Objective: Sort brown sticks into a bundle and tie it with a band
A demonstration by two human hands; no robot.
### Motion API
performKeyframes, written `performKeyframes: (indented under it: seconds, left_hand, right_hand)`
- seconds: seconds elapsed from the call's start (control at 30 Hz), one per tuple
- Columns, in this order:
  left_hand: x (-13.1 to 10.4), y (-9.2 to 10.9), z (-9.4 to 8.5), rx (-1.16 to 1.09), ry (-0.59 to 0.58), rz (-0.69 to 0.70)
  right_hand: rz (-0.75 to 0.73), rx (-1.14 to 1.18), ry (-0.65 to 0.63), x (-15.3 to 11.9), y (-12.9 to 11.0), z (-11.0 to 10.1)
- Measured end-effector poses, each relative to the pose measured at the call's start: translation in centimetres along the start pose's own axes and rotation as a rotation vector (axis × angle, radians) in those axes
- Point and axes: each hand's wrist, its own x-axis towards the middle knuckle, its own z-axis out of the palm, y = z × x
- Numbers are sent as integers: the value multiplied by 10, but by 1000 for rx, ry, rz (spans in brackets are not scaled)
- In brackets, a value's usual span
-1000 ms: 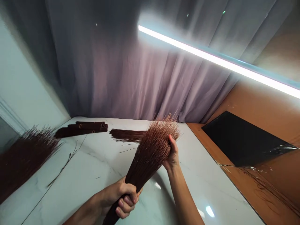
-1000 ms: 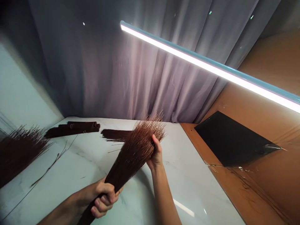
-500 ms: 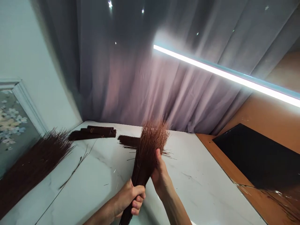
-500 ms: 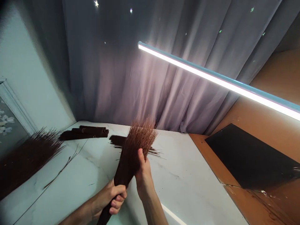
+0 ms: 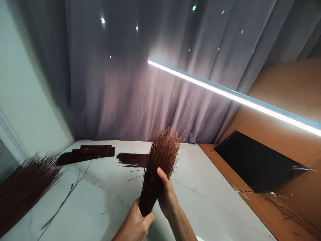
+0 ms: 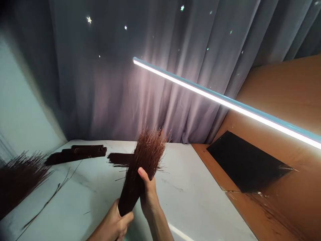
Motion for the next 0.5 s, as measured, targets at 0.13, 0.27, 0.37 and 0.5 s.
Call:
performKeyframes:
  seconds: [0.13,0.27,0.37,0.5]
  left_hand:
    - [5,14,-14,274,328,261]
    - [5,18,-25,650,429,155]
    - [4,14,-25,850,410,129]
    - [6,9,-23,911,403,153]
  right_hand:
    - [-25,-32,177,4,-15,-12]
    - [-220,-167,294,13,-36,-8]
    - [-296,-206,304,27,-57,-3]
    - [-189,-108,301,48,-76,-10]
